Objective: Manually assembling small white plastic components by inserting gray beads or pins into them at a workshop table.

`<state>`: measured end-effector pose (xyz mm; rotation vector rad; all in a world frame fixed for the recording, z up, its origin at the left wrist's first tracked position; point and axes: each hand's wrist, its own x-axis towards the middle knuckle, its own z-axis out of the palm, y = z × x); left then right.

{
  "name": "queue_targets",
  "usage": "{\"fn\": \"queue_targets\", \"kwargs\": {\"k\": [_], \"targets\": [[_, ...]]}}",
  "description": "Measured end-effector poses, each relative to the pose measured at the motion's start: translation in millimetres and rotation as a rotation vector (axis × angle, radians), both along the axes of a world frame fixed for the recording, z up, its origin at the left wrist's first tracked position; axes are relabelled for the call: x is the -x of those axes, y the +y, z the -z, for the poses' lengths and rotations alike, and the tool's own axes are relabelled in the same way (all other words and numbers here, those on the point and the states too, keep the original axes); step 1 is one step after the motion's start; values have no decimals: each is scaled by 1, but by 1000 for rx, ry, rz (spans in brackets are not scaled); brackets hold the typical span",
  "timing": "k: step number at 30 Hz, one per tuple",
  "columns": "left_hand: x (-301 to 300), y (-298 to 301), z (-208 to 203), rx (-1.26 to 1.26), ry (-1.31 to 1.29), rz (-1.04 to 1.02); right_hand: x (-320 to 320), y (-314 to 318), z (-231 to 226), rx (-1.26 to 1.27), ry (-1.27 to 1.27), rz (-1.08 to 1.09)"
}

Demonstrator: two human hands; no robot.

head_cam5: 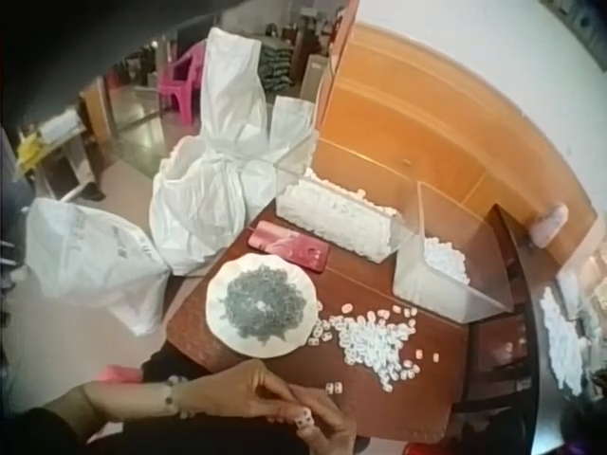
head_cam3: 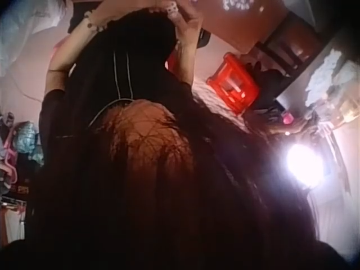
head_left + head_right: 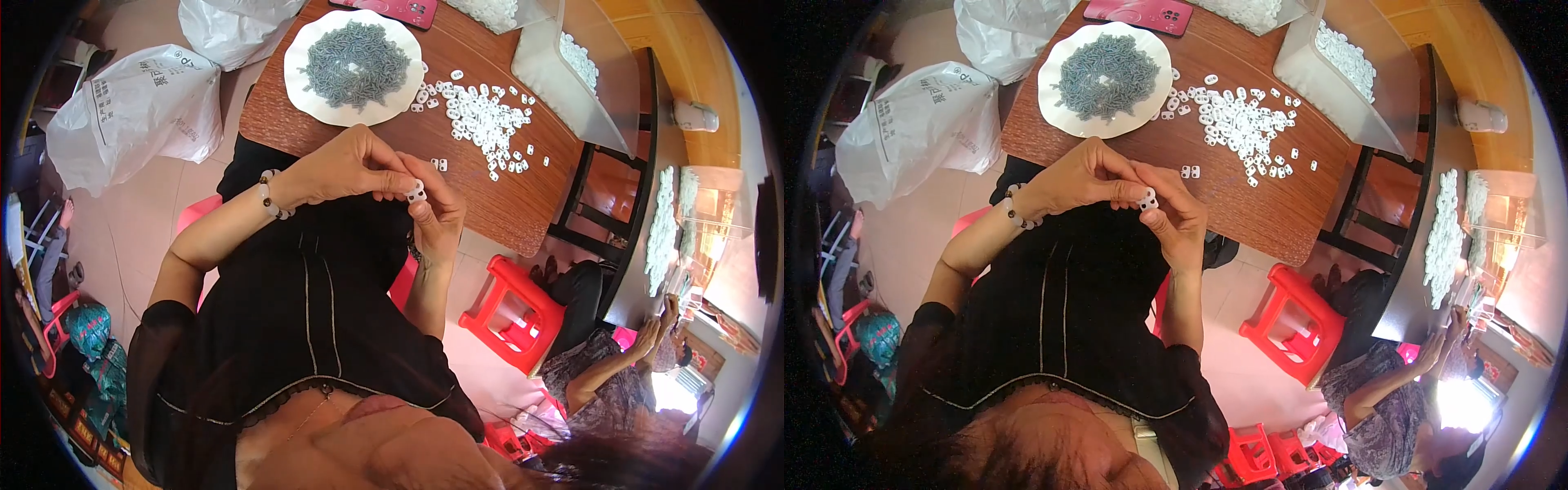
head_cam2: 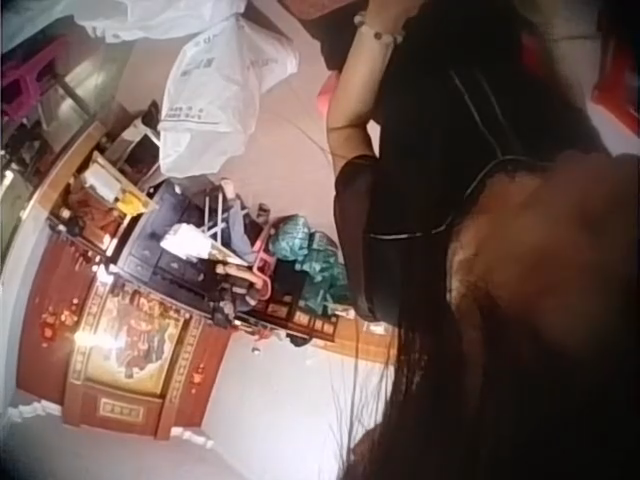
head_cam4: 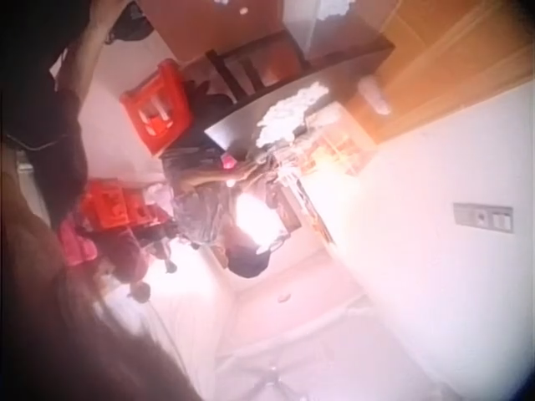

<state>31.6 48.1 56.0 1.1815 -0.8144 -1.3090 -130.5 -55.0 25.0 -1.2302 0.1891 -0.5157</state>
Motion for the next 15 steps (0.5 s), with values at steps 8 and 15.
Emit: {"fn": "queue_targets", "kwargs": {"k": [8,15], "targets": [[2,2,-5,0,119,33,0,-1,2,86,-66,60],[0,0,-7,-47,84,48,-1,2,-3,81,-41,49]]}}
